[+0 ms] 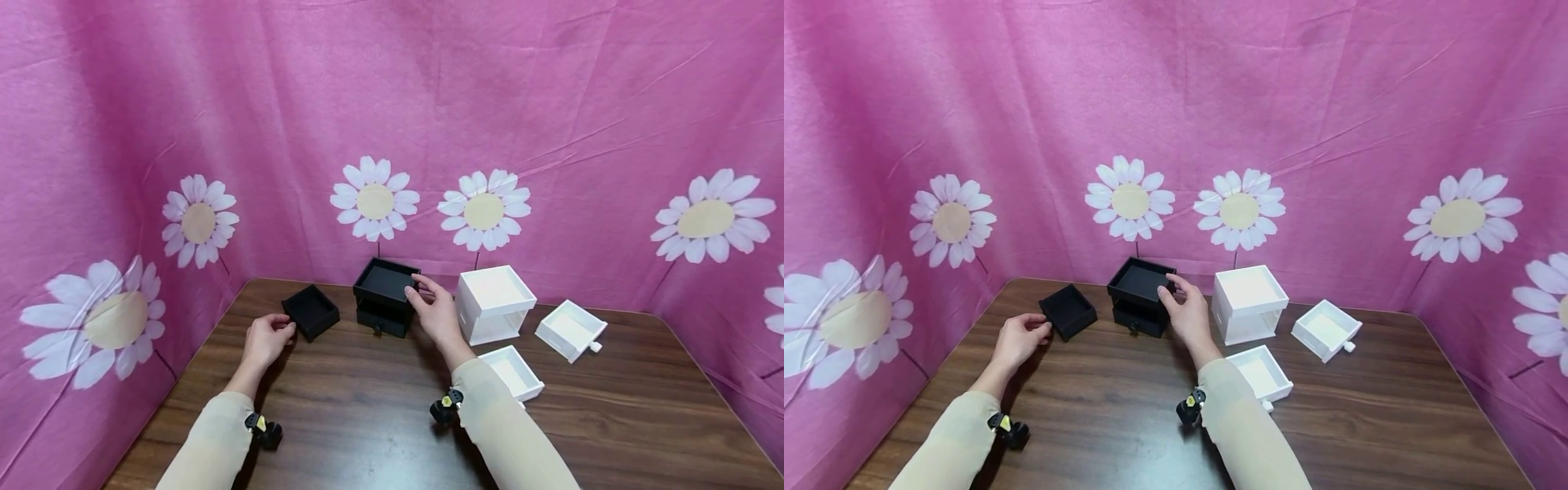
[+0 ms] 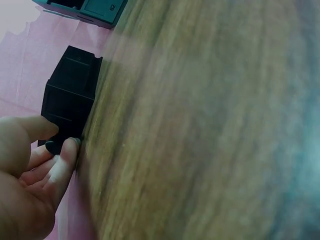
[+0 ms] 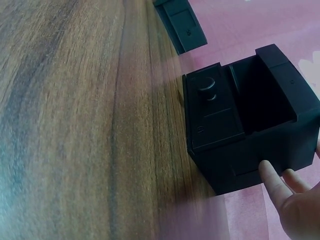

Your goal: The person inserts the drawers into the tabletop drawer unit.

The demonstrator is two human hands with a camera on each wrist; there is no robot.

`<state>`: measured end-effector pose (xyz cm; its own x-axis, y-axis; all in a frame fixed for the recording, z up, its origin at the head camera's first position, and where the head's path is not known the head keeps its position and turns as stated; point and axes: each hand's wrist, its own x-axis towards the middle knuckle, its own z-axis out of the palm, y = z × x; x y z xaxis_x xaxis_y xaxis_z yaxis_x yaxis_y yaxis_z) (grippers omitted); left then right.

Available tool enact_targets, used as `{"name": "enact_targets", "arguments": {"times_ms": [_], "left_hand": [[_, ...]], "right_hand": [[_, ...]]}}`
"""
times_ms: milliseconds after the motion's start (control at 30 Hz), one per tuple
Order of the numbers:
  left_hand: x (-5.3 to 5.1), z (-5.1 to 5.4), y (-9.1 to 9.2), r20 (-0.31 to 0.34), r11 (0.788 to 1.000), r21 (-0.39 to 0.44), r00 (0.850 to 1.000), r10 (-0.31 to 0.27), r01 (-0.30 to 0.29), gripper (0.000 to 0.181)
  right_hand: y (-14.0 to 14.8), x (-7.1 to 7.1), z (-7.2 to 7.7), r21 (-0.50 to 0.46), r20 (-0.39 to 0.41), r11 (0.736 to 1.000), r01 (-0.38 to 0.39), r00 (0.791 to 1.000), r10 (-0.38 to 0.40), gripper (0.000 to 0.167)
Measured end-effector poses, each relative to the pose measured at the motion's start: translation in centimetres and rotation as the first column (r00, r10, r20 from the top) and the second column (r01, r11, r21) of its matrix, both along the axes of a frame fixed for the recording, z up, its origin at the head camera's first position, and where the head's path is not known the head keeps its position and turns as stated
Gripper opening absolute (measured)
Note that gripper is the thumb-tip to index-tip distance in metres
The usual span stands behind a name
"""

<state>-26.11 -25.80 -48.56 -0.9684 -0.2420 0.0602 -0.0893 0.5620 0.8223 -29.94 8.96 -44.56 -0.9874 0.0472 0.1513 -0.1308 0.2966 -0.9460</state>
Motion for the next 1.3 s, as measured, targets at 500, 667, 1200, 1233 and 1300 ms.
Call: {"name": "enact_targets", "arguments": {"times_ms": [500,667,1200,1233,1300], "left_hand": [[-0.3,-0.1,0.0,0.022,0.999,-0.028,1.000,-0.019,0.019,0.033],[-0.2,0.0,0.2,0.026,0.999,-0.038,1.000,-0.014,0.015,0.031],[0.4,-0.4,0.3,-0.001,0.957,0.290,1.000,-0.003,0.003,0.023],[0.4,-0.3,0.3,-0.003,0.950,0.313,1.000,0.004,-0.002,0.021],[0.6,-0.3,0.3,-0.010,0.938,0.347,1.000,0.014,-0.010,0.020]], "right_hand": [[-0.1,0.0,-0.1,0.009,-0.020,1.000,0.015,1.000,-0.015,0.045],[-0.1,0.0,0.0,0.010,-0.018,1.000,0.018,1.000,-0.018,0.046],[-0.1,0.0,-0.1,0.003,-0.025,1.000,0.017,1.000,-0.017,0.045],[-0.1,0.0,-0.2,0.006,-0.026,1.000,0.018,0.999,-0.018,0.045],[-0.1,0.0,-0.2,0.004,-0.030,1.000,0.018,0.999,-0.018,0.045]]}}
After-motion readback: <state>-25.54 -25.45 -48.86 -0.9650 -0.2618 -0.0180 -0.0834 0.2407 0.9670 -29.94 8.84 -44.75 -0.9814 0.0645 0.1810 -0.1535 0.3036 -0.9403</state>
